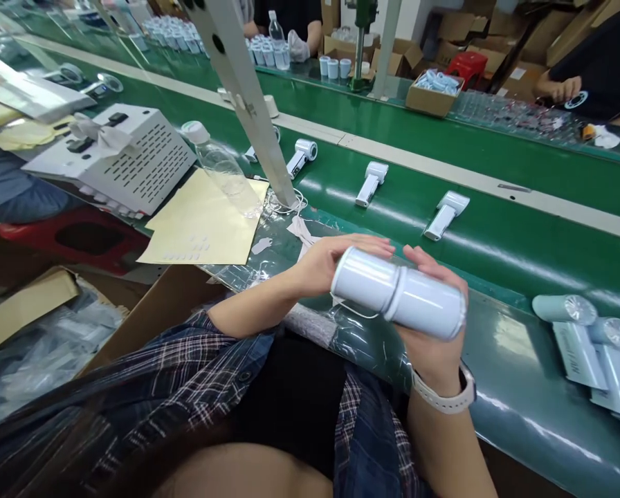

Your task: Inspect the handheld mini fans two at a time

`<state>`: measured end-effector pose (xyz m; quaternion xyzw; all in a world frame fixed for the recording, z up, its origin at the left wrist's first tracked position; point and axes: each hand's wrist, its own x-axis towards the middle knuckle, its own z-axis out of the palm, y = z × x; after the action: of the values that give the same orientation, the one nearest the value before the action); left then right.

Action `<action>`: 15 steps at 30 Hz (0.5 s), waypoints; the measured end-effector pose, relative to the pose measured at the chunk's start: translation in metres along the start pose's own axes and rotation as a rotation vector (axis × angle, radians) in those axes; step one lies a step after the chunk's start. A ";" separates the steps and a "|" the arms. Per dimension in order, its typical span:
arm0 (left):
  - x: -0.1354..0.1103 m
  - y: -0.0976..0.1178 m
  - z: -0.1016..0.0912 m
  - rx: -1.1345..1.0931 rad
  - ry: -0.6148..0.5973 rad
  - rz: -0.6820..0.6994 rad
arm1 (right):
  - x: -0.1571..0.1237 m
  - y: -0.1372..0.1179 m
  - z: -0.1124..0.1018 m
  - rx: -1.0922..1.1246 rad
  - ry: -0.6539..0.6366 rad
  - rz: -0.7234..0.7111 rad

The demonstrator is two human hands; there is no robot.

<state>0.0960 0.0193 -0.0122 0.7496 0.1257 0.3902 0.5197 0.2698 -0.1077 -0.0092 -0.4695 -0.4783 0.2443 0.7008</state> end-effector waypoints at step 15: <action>0.005 -0.011 0.003 0.328 -0.159 0.165 | -0.008 0.022 -0.021 -0.122 -0.150 -0.168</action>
<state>0.1039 0.0251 -0.0201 0.8603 0.0843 0.3453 0.3654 0.2870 -0.1134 -0.0342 -0.4501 -0.5810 0.1895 0.6511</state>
